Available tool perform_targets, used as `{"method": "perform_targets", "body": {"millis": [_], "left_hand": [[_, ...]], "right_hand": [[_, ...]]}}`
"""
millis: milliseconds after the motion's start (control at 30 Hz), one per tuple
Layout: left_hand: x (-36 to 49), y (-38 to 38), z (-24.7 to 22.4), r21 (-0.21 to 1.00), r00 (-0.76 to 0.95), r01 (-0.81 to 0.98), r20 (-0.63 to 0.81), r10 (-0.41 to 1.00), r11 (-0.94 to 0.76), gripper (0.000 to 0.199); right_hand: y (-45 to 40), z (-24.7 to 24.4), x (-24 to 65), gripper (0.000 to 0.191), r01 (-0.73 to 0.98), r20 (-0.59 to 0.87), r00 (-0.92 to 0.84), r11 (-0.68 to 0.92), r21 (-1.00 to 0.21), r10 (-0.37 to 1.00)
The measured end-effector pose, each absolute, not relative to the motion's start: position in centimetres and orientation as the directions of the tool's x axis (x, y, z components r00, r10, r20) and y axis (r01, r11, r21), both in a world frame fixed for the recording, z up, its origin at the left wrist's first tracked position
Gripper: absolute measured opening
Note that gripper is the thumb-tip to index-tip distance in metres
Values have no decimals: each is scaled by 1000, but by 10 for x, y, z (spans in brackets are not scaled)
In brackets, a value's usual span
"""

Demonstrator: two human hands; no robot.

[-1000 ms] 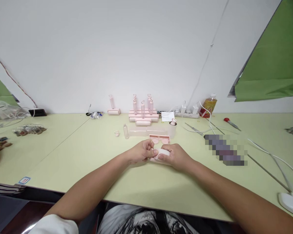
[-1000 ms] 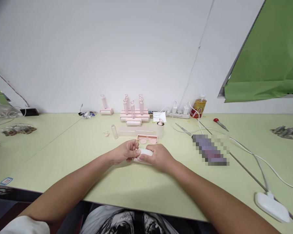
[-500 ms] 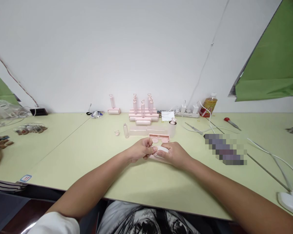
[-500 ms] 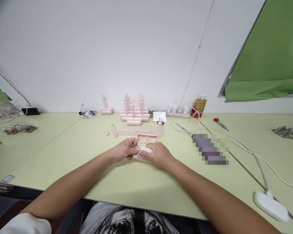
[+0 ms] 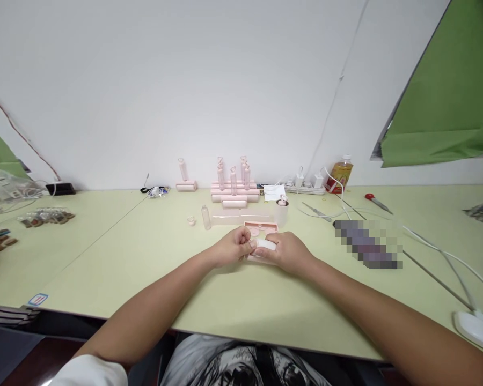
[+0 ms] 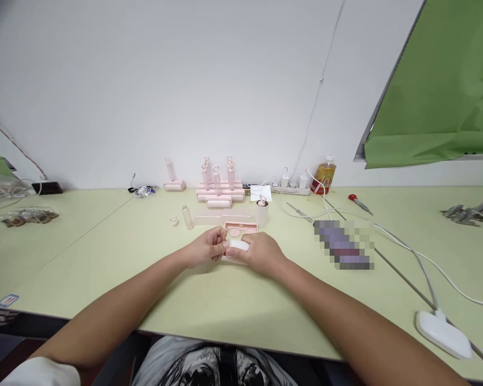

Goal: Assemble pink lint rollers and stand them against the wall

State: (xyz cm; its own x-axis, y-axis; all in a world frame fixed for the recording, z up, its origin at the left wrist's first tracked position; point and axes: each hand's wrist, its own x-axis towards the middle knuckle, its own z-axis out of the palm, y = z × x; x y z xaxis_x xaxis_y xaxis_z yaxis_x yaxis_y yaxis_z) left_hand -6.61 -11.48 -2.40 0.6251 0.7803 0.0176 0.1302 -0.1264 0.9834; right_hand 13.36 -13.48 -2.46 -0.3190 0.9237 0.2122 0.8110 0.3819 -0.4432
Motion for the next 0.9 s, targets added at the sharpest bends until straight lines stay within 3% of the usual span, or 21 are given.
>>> {"method": "perform_targets", "body": {"millis": [167,467,900], "left_hand": [[-71,-113,-30,961,689,185,23,725,-206,44],[-66,-117,-32,890,555,278,157,817,-361,43],[-71,-114,-36,716,615,459,170,770,-525,45]], "right_hand": [[-135,-25,135,50,843,204,-316,373,-388,927],[-135,-28,142,52,777,252,-280,373,-507,926],[-136,-31,142,48,694,321,-357,479,-537,877]]}}
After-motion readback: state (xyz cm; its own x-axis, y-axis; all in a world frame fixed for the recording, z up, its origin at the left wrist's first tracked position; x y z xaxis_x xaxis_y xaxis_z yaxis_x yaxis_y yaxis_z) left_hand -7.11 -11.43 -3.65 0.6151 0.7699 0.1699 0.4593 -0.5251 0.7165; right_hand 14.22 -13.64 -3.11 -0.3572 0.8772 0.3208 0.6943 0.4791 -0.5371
